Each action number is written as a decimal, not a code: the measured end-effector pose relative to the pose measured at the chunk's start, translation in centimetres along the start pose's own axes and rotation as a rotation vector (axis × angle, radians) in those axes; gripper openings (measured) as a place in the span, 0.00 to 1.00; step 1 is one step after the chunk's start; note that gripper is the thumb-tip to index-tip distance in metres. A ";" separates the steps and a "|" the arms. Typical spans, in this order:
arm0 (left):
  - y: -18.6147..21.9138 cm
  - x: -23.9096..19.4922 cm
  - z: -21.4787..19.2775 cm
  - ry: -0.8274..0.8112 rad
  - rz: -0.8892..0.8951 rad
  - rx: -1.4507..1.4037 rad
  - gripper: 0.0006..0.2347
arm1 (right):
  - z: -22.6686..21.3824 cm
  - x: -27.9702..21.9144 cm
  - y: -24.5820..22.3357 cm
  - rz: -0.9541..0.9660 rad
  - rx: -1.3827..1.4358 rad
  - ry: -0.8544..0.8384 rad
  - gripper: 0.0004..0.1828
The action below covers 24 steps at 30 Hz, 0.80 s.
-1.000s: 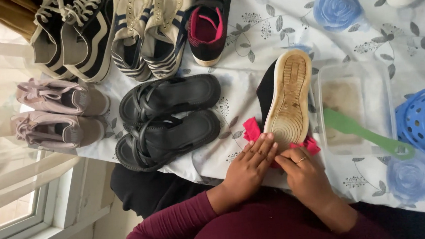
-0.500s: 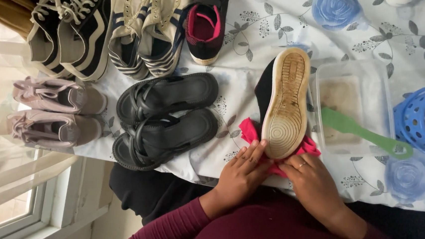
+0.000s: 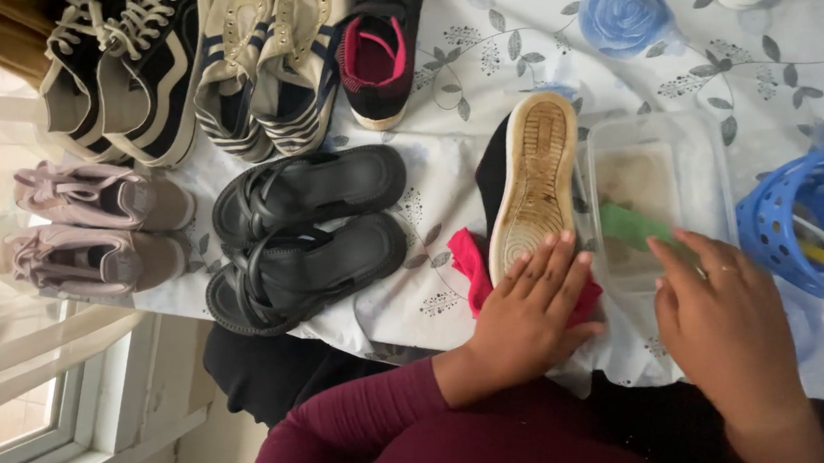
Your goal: The person cleans the sole of a black shoe using a pink cloth and a green brush. They wipe the sole with the cloth, then scrub it with the brush, and repeat the wiping process.
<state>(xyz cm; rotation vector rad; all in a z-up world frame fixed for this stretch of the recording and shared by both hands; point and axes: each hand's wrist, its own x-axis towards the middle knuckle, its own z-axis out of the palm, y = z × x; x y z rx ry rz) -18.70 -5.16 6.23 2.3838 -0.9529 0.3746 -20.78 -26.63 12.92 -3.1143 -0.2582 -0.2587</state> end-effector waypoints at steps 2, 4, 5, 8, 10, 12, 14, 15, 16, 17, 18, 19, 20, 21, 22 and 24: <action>0.9 1.0 0.4 0.023 0.019 0.012 0.31 | 1.5 -0.1 1.2 0.020 -0.016 -0.023 0.25; 1.5 1.6 0.9 0.051 0.032 0.030 0.30 | 2.1 0.0 2.0 0.031 -0.031 -0.044 0.26; 1.6 1.7 1.2 0.034 0.017 0.020 0.29 | 2.0 0.2 2.1 0.063 -0.061 -0.095 0.28; 1.7 1.8 1.7 0.012 -0.002 0.017 0.28 | 2.1 0.7 2.7 0.081 -0.102 -0.193 0.30; 1.6 2.0 1.6 0.006 -0.003 0.024 0.28 | 2.1 1.4 3.2 0.069 -0.113 -0.239 0.30; 1.7 2.3 1.4 0.014 0.009 0.037 0.27 | 1.9 2.1 3.5 0.045 0.001 -0.316 0.34; 1.8 2.5 1.6 0.012 0.014 0.023 0.27 | 2.3 1.9 3.6 0.040 0.028 -0.312 0.34; 1.8 2.7 1.7 0.017 0.016 0.016 0.27 | 2.6 2.0 3.7 0.026 0.054 -0.302 0.35; 1.7 2.7 2.0 0.018 0.018 0.017 0.27 | 2.7 1.9 3.8 0.026 0.054 -0.300 0.35; 1.8 2.7 2.4 0.012 0.016 0.018 0.28 | 2.9 1.7 3.8 0.012 0.055 -0.246 0.36; 1.8 2.6 2.8 0.006 0.014 0.018 0.28 | 3.1 1.5 3.8 -0.003 0.055 -0.192 0.38; 1.8 2.6 2.8 0.005 0.016 0.017 0.28 | 2.5 1.5 3.5 0.000 0.056 -0.192 0.38; 1.9 2.7 2.9 -0.013 0.011 0.024 0.31 | 2.0 1.6 3.1 0.067 0.123 -0.176 0.36; 2.0 2.7 3.0 -0.030 0.004 0.031 0.33 | 1.4 1.7 2.9 0.133 0.188 -0.159 0.34; 2.0 2.7 3.1 -0.029 0.005 0.030 0.33 | 1.1 1.5 2.7 0.134 0.187 -0.158 0.34; 2.1 2.5 3.4 -0.052 -0.012 0.018 0.34 | 0.3 1.1 2.3 0.198 0.295 -0.385 0.31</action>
